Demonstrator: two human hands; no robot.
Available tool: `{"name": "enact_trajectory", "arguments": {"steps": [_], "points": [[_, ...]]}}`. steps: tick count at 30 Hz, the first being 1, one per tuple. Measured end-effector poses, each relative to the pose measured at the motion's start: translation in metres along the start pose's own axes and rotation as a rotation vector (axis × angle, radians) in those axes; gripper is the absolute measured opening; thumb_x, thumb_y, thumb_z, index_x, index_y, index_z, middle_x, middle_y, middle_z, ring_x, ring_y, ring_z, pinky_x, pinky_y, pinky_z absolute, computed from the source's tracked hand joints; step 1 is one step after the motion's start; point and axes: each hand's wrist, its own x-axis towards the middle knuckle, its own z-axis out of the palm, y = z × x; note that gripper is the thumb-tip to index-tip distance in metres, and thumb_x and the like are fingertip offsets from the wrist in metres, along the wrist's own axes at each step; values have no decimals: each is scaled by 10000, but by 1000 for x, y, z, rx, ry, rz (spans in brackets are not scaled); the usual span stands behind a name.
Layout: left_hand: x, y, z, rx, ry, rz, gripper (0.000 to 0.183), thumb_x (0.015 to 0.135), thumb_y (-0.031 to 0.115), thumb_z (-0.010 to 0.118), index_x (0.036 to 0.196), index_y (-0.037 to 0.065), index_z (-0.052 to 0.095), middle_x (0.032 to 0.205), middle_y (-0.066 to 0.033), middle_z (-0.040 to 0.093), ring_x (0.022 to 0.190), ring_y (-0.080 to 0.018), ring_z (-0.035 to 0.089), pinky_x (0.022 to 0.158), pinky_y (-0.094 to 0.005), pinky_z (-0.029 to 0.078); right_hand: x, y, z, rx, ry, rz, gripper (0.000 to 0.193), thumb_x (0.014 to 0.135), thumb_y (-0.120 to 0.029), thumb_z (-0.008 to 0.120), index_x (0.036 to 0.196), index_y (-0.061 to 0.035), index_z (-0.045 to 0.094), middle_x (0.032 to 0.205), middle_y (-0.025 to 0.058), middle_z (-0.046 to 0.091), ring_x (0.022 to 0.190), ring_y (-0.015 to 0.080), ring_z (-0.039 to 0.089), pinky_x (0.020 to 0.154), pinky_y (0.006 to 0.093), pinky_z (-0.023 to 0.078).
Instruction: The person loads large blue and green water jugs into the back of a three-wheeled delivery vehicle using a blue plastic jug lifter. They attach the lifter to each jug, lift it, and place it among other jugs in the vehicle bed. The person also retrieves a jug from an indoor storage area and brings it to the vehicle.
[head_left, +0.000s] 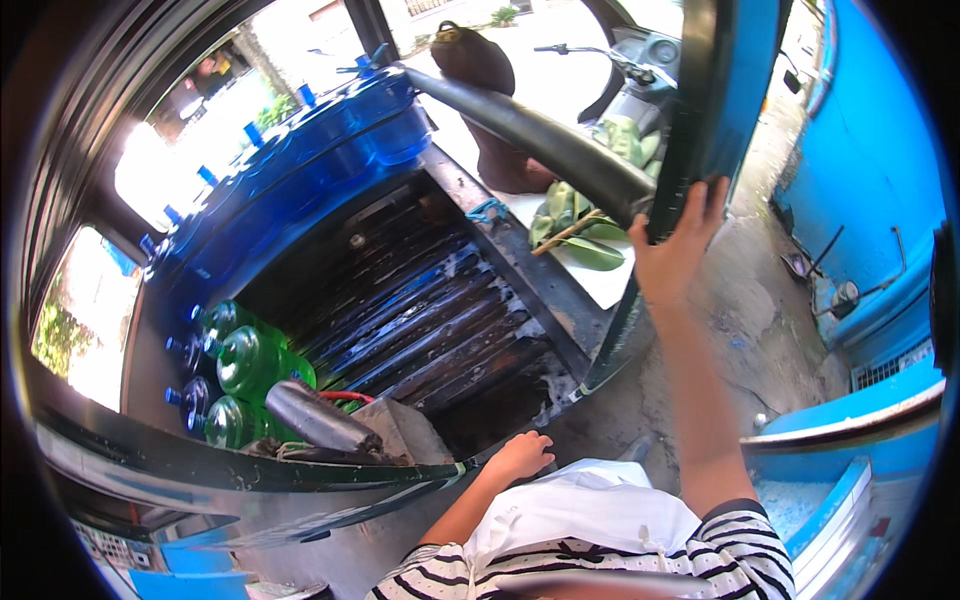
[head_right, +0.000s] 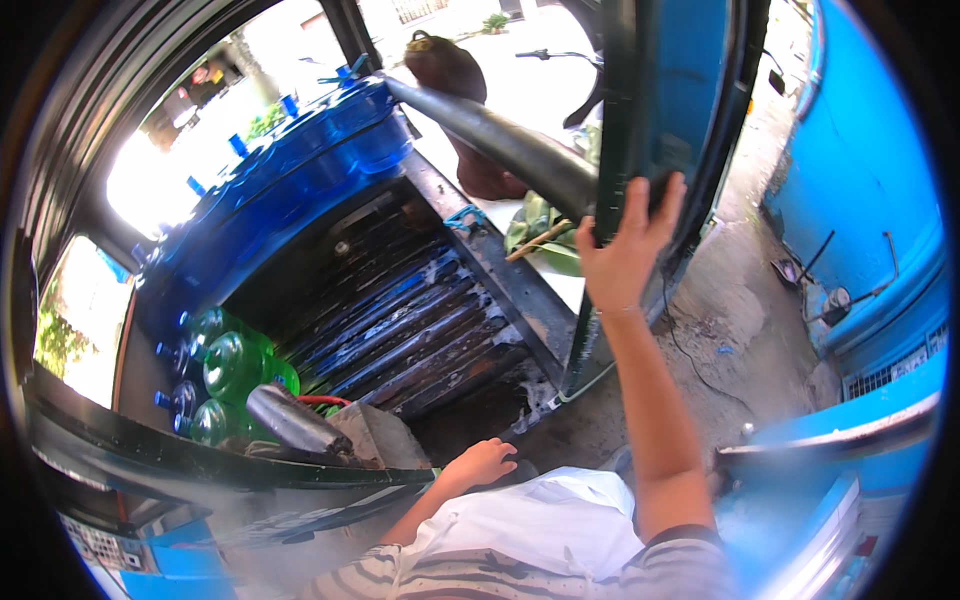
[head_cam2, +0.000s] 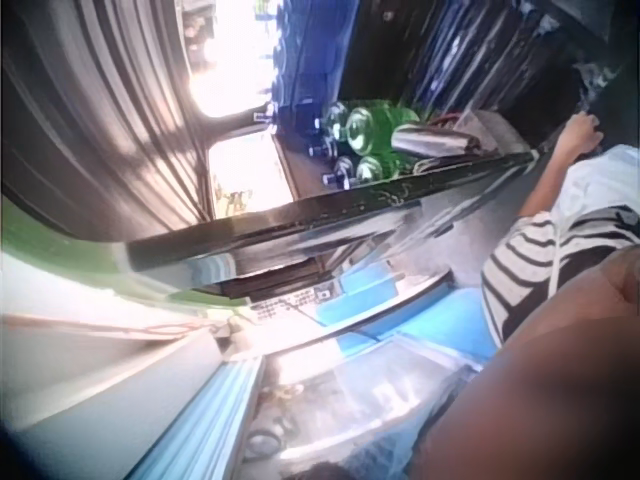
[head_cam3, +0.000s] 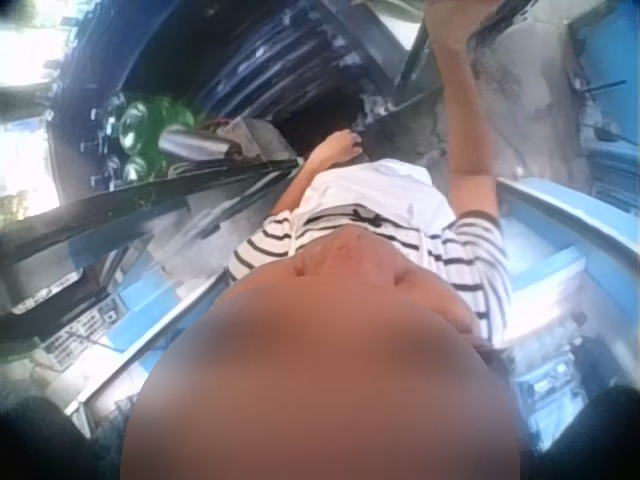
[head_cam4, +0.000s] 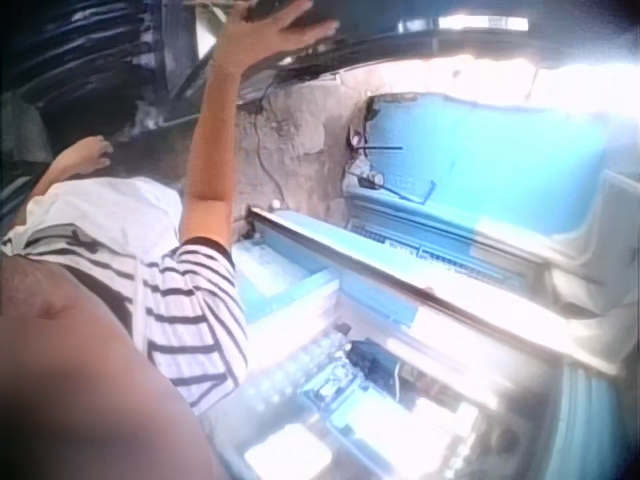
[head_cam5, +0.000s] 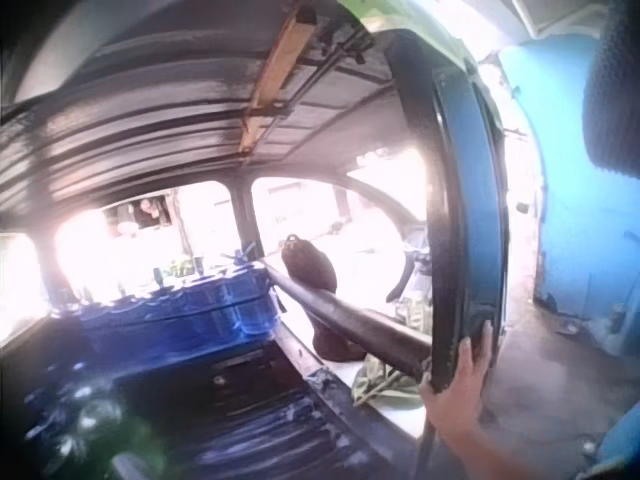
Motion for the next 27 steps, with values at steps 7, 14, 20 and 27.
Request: {"name": "enact_trajectory", "arguments": {"steps": [7, 14, 20, 27], "points": [[84, 91, -18, 123, 22, 221, 373, 840, 302, 606, 1131, 71, 631, 1055, -202, 612, 1020, -375, 584, 870, -459, 481, -23, 52, -70, 242, -477, 50, 706, 716, -110, 726, 1360, -153, 440, 1461, 256, 245, 1346, 445, 264, 1087, 484, 278], [171, 208, -12, 120, -61, 449, 356, 854, 263, 607, 1125, 32, 614, 1059, -208, 602, 996, -369, 582, 897, -427, 455, -94, 169, -217, 224, -908, 658, 805, 751, -44, 688, 1436, -231, 309, 1365, 208, 322, 1063, 349, 561, 890, 396, 499], [239, 281, -4, 268, -146, 485, 366, 836, 276, 635, 1112, 36, 626, 1058, -207, 601, 984, -368, 588, 871, -439, 471, -99, 255, -293, 71, -845, 817, 745, 774, -55, 668, 1425, -209, 340, 1333, 149, 355, 1028, 265, 573, 883, 358, 504], [335, 373, -12, 213, -188, 669, 294, 826, 202, 648, 1071, 39, 638, 1106, -173, 595, 1011, -343, 576, 890, -414, 465, -100, 338, -342, -11, -954, 986, 593, 814, -118, 644, 1368, -179, 438, 1237, 142, 456, 1030, 293, 578, 917, 378, 482]]}}
